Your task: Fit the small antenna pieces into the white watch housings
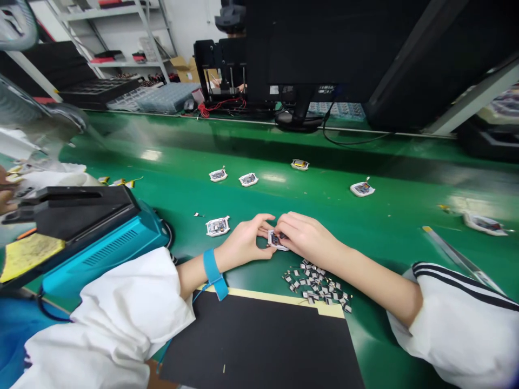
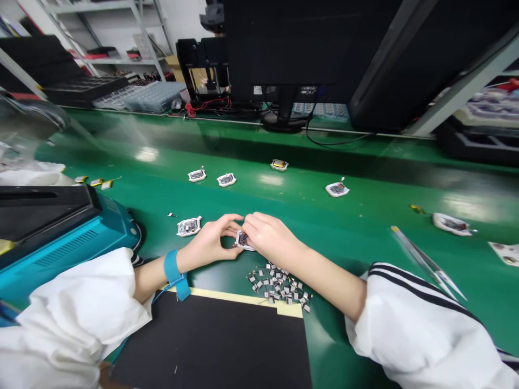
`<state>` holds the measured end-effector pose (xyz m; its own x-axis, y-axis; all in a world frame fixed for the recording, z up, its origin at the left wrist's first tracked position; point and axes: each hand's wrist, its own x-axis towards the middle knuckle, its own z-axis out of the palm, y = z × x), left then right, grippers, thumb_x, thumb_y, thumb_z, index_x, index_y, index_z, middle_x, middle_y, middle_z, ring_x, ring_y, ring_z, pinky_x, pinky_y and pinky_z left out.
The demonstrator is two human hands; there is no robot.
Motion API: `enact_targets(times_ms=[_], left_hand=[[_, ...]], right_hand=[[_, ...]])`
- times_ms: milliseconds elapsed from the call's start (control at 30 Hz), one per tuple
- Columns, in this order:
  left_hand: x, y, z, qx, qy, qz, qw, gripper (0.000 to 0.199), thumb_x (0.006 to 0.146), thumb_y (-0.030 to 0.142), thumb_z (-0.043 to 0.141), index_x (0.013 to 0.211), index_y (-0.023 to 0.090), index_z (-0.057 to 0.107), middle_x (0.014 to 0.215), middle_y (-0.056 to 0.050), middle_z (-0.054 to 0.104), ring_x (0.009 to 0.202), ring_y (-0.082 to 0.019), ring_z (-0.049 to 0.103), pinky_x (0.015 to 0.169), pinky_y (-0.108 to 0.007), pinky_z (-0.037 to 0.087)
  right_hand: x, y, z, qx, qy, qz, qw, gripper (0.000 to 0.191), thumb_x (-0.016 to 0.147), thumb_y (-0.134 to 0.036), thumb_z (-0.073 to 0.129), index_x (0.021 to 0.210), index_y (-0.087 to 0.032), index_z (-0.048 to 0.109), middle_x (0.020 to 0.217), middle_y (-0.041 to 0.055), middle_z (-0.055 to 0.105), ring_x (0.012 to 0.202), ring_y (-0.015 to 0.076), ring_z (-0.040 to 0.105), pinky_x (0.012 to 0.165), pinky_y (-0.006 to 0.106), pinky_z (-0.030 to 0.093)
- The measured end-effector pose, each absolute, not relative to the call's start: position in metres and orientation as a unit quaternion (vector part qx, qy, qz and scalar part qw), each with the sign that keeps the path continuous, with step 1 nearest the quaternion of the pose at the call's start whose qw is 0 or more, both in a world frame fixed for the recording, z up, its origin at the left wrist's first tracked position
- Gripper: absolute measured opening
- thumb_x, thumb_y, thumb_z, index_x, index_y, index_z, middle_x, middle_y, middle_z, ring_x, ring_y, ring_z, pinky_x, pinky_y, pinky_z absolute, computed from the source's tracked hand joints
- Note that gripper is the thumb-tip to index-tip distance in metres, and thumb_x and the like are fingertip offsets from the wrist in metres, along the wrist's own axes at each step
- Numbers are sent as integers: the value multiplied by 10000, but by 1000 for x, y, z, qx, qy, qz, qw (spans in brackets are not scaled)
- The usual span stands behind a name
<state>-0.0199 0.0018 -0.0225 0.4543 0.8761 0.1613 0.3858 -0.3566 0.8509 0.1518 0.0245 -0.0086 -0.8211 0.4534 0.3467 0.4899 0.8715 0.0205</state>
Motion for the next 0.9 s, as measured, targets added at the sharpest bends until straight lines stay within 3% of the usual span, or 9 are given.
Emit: enact_targets(times_ms=[167,300,400,467,567,700,900], left_hand=[[-18,-3,-17,770,421,305,370,527,583,112,616,1060,159,398,901,-39,605,792,-143,609,763,-267,520],[-35,12,9,749,477,335,315,571,628,113,600,1139,157,349,926,-39,608,814,-129,609,768,-242,512],[-66,52,28,658,611,395,192,531,733,178,547,1193,141,284,1065,-74,555,933,-123,570,842,-238,470],[-90,84,31,588,687,410,119,492,807,203,468,1229,115,232,1122,-109,508,1010,-138,524,895,-282,433],[-120,117,22,498,782,369,65,375,827,245,464,1163,108,371,1055,-96,524,967,-180,528,858,-389,443],[-137,127,7,466,834,295,21,316,822,302,476,1083,125,461,1072,-80,499,955,-177,513,820,-386,456],[-129,138,2,599,779,188,-12,344,818,311,480,1113,138,443,1130,-83,468,1014,-193,481,860,-407,429]], right_hand=[[148,33,11,-172,-980,-50,90,122,789,-129,468,757,-113,585,735,62,533,704,167,467,611,287,410],[147,79,30,-215,-960,128,124,110,781,-207,525,856,-161,590,854,37,539,834,125,499,744,247,427],[130,128,24,-308,-926,133,171,355,749,-199,565,1079,-91,491,1054,110,477,960,149,478,828,283,417],[109,153,10,-341,-916,128,165,447,720,-231,607,1117,-82,464,1109,128,451,1012,177,460,865,323,404],[78,172,-9,-373,-909,126,140,323,808,-317,500,1069,-128,488,1089,77,486,971,163,490,831,367,427],[77,169,-10,-398,-900,117,135,282,834,-345,453,988,-118,517,1000,59,525,892,133,516,781,335,446],[163,115,-6,-402,-894,131,151,376,633,-458,641,824,-140,579,835,43,542,779,149,521,710,284,445]])
